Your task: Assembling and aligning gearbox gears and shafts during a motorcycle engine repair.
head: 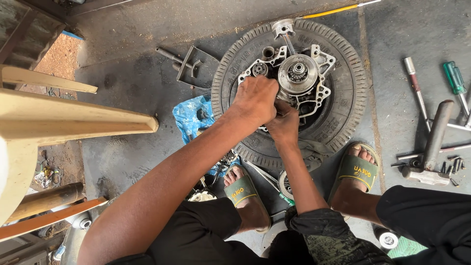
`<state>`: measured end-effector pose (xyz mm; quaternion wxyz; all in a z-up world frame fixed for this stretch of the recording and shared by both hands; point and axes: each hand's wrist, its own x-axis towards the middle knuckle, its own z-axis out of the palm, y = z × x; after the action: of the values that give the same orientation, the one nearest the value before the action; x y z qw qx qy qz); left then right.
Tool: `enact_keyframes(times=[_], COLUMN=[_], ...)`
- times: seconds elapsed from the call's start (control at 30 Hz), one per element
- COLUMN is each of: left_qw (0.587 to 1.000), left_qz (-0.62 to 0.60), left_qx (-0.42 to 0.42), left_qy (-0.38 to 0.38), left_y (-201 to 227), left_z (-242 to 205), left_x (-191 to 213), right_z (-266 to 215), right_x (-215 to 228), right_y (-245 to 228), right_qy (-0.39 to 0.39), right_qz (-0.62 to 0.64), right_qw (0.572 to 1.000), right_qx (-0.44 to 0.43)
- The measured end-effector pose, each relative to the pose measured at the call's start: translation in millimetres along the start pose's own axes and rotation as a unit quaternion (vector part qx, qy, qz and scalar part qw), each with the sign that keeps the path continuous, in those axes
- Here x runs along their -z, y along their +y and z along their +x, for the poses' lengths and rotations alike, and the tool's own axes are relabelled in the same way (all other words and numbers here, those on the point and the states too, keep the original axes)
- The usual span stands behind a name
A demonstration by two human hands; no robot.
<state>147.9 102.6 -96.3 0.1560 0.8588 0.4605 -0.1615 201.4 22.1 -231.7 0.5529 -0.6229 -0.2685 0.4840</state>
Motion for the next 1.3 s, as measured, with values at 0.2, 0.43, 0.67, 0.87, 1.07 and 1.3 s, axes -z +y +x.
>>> enact_keyframes(times=[0.2,0.43,0.67,0.87,1.07,1.3], left_qw=[1.000,1.000,0.999,0.992,0.984,0.980], left_qz=[-0.009,0.004,-0.022,-0.116,-0.171,-0.143], left_qx=[0.003,0.026,0.037,0.044,-0.002,-0.079], left_qy=[0.012,-0.004,-0.011,0.010,-0.040,-0.116], left_y=[-4.6,-17.6,-17.1,-36.9,-60.8,-63.6], left_z=[0.9,10.6,7.1,11.5,17.9,7.1], left_x=[-1.7,-14.7,-4.5,-12.8,-37.3,-19.3], right_z=[-2.6,-0.3,1.2,3.5,12.2,29.0], right_x=[2.4,3.4,7.0,13.3,15.7,10.9], right_y=[0.2,5.6,8.9,4.3,2.3,9.1], right_qy=[-0.019,-0.029,-0.055,-0.023,-0.014,-0.003], right_qz=[0.053,0.070,0.125,0.111,0.197,0.152], right_qw=[0.998,0.997,0.991,0.993,0.976,0.986], right_qx=[0.018,0.016,0.002,-0.033,-0.087,-0.068])
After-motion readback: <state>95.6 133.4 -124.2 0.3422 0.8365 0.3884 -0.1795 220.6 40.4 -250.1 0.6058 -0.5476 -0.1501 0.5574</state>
